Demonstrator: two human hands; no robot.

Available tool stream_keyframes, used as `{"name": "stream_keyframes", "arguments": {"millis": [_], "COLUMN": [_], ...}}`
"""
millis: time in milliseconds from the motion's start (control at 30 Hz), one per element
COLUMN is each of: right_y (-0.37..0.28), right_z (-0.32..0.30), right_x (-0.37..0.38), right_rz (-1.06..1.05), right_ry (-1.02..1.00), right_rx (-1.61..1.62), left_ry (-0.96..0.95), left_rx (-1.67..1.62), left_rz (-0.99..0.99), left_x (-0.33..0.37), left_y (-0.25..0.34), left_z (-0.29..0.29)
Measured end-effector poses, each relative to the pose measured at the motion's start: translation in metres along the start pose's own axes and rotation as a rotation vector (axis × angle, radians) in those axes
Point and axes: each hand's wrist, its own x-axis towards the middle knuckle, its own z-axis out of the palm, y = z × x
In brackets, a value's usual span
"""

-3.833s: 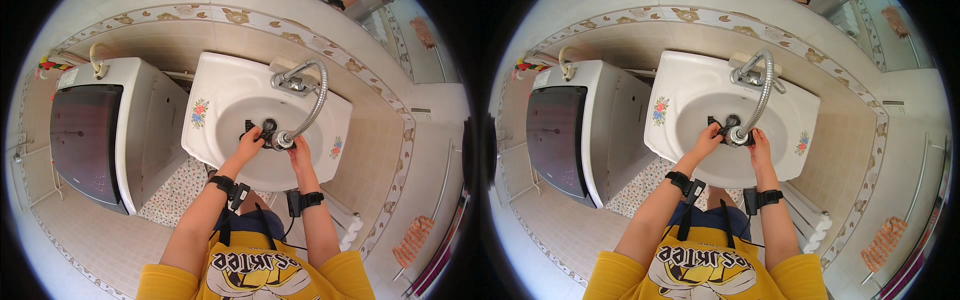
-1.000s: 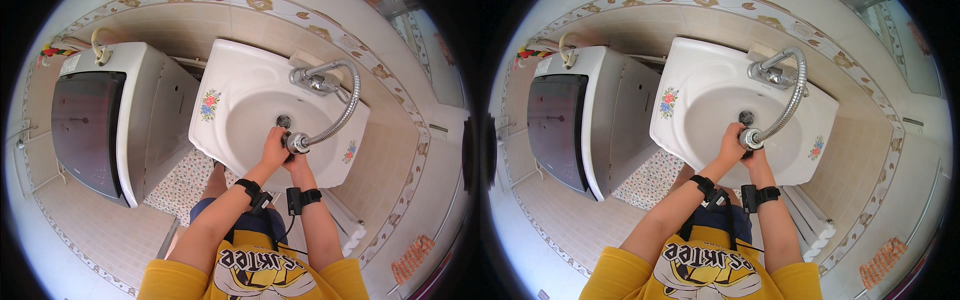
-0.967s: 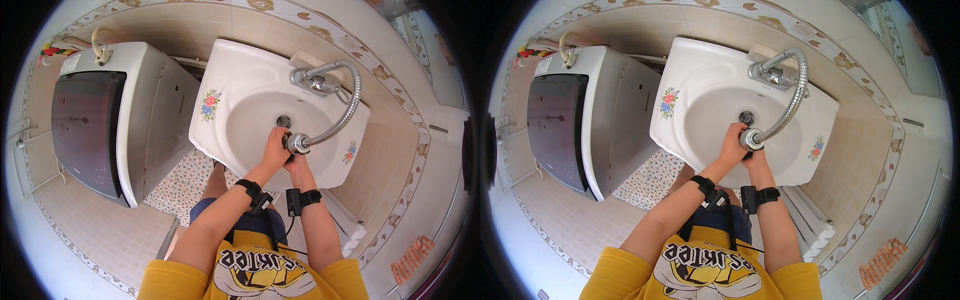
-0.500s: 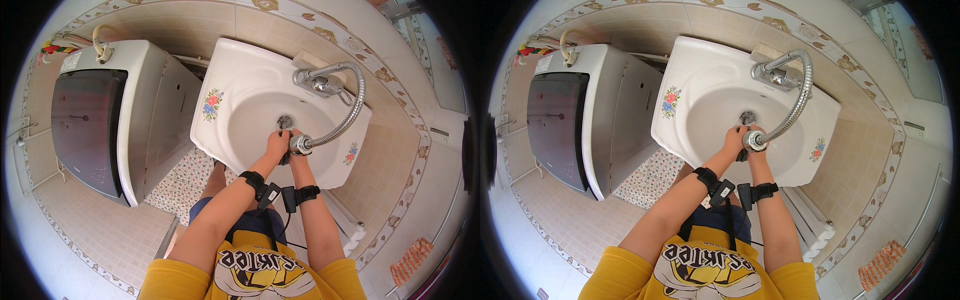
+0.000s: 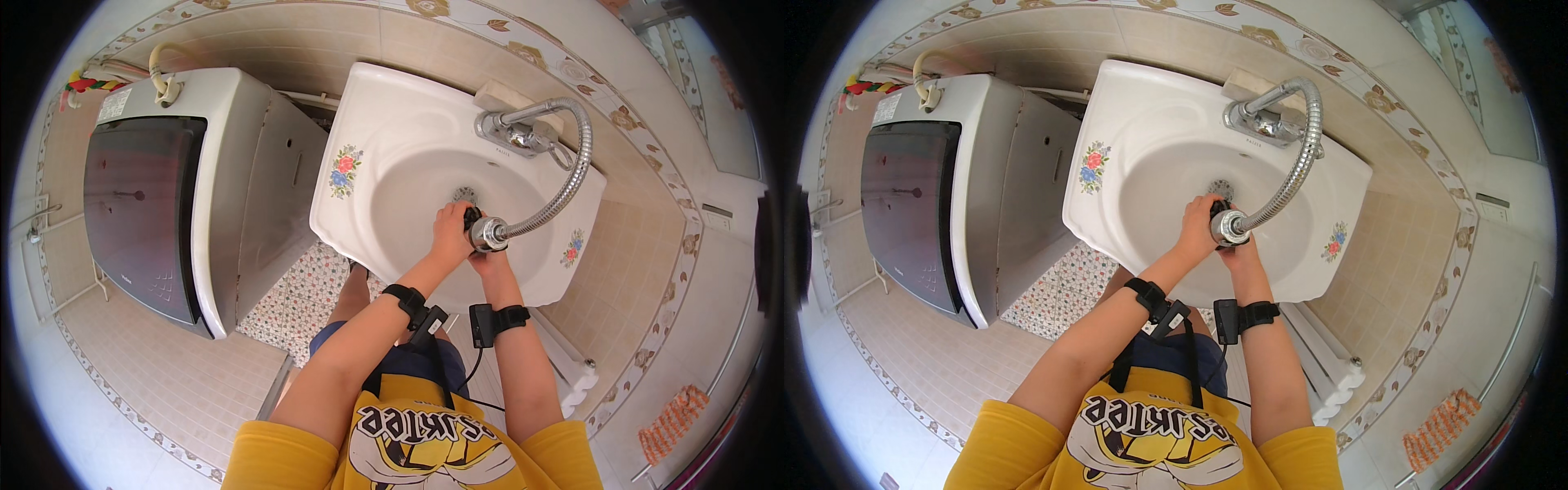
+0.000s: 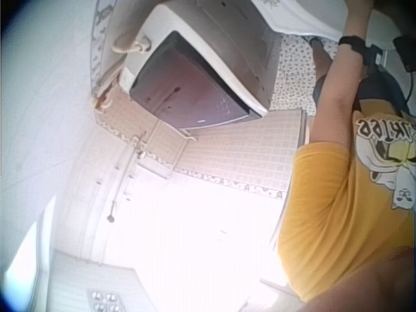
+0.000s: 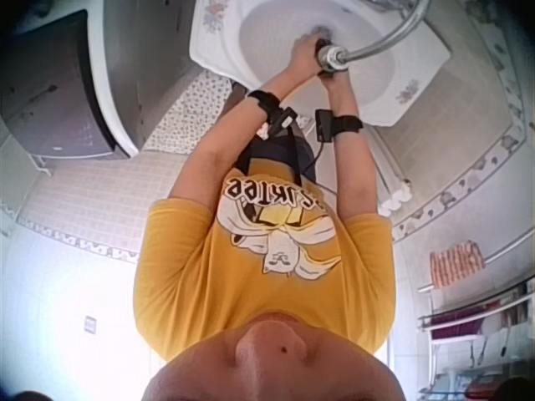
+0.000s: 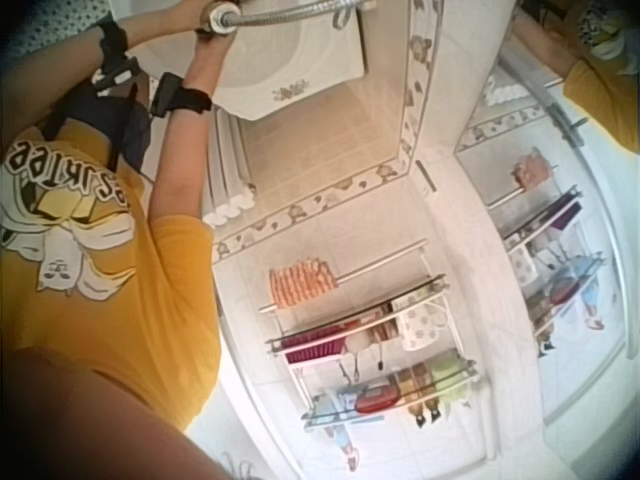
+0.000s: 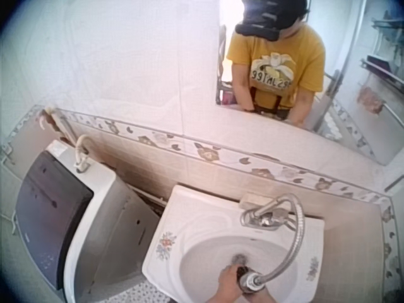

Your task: The person picks up a pair of socks from a counter, brings them to a bathroom sink, and washes them by hand under running water.

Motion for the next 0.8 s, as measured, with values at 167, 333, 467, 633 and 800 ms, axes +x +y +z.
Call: {"name": "stream_keyframes", "arguments": {"millis": [167,333,467,633,800], "right_y": [0.005,0.005,0.008,0.007,0.005], "right_z": [-0.027,-0.03,-0.008,-0.013,-0.048], "right_x": [0.013,0.004,-0.012,-0.002,0.046], "right_rz": [-0.161,-0.267,-0.227,-0.224,-0.756], "right_ry": [-0.01,0.06,0.188,0.208,-0.083], "right_rx": [-0.029,-0.217,-0.223,-0.78,-1.704], "left_ry": [-0.102,-0.391,-0.47,-0.345,-0.296], "left_rx": [-0.166,-0.209,0.066,0.262,0.464], "left_rz": [-0.126,-0.119,-0.211,-0.23,-0.1], "left_x": [0.005,0.004,0.007,0.007,0.001], "left_y": [-0.028,-0.039,-0.035,-0.04,-0.041], "left_z": [-0.003,-0.03,-0.051,-0.063,-0.059]}}
